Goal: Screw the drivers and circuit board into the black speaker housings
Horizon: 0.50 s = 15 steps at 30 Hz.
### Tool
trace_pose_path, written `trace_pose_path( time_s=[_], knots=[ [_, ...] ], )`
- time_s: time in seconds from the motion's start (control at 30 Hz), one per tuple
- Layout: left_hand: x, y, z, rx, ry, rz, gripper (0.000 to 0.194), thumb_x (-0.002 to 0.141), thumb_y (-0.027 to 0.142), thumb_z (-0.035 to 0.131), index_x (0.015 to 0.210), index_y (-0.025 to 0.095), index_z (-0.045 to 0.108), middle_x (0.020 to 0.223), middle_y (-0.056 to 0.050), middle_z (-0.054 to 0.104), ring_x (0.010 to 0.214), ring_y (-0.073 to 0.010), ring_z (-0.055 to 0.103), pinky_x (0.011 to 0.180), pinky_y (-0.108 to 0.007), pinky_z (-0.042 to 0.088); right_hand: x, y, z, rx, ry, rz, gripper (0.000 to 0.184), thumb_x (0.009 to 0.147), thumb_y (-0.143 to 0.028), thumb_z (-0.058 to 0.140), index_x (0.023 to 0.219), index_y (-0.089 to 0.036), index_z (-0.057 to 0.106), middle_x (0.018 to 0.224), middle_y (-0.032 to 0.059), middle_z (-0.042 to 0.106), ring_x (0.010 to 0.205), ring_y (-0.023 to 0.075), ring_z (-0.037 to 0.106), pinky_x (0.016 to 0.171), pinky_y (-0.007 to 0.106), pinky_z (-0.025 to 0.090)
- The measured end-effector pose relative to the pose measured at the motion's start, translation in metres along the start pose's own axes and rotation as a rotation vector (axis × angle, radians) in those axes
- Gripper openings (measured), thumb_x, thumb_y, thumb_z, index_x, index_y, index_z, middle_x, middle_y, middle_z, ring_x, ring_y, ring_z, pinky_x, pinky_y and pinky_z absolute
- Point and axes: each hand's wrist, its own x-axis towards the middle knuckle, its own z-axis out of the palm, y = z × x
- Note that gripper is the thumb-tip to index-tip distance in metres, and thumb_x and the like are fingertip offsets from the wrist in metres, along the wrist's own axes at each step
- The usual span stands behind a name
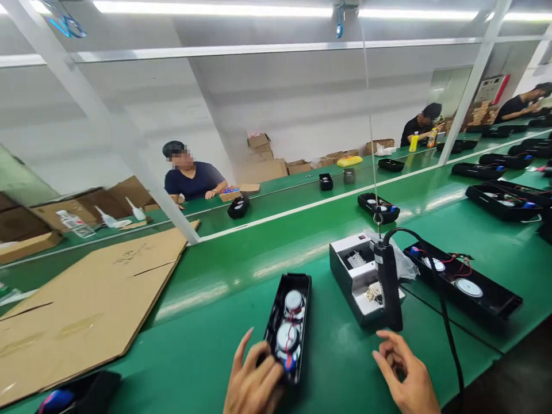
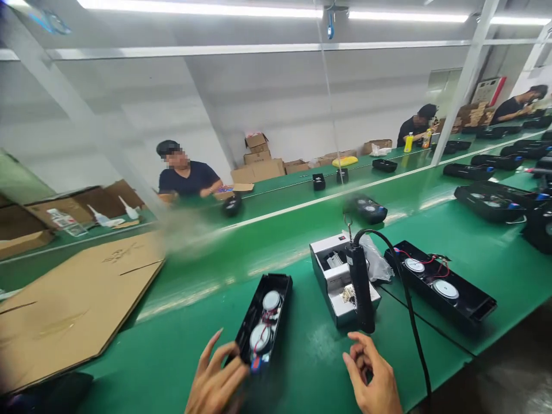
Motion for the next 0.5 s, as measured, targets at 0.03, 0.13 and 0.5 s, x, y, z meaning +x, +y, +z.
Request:
trace_pose_path(
  time_s=[0.03,0.13,0.5],
  knots=[
    [0.025,-0.008,0.009,-0.002,-0.027,-0.028,0.018,0.081,0.012,0.073,0.082,0.028,0.065,0.072,0.005,0.071,0.092,-0.021,0.071,0.128,-0.055,0.04,0.002,-0.001,0.002,-0.033,-0.044,-0.014,0.03,0.091,-0.046,0.074,0.113,-0.026,0.076,0.07,-0.0005,0.069,0.048,0.0184,0.065,0.048,0.028,0.059],
    [0.099,-0.042,0.049,0.05,-0.091,-0.087,0.015,0.083,0.015,0.079,0.087,0.027,0.07,0.082,0.001,0.076,0.1,-0.0247,0.071,0.119,-0.058,0.048,0.008,-0.003,0.007,-0.153,-0.107,-0.069,0.025,0.091,-0.048,0.069,0.099,-0.027,0.081,0.062,-0.0014,0.067,0.044,0.0181,0.062,0.047,0.028,0.057],
    [0.108,-0.031,0.064,0.113,-0.073,-0.156,0.029,0.104,0.026,0.062,0.131,0.029,0.069,0.129,-0.006,0.076,0.137,-0.0242,0.062,0.133,-0.06,0.03,0.007,0.027,-0.002,-0.178,-0.094,-0.017,0.024,0.076,-0.056,0.076,0.08,-0.035,0.086,0.065,0.0022,0.077,0.05,0.0241,0.072,0.051,0.03,0.064]
  ],
)
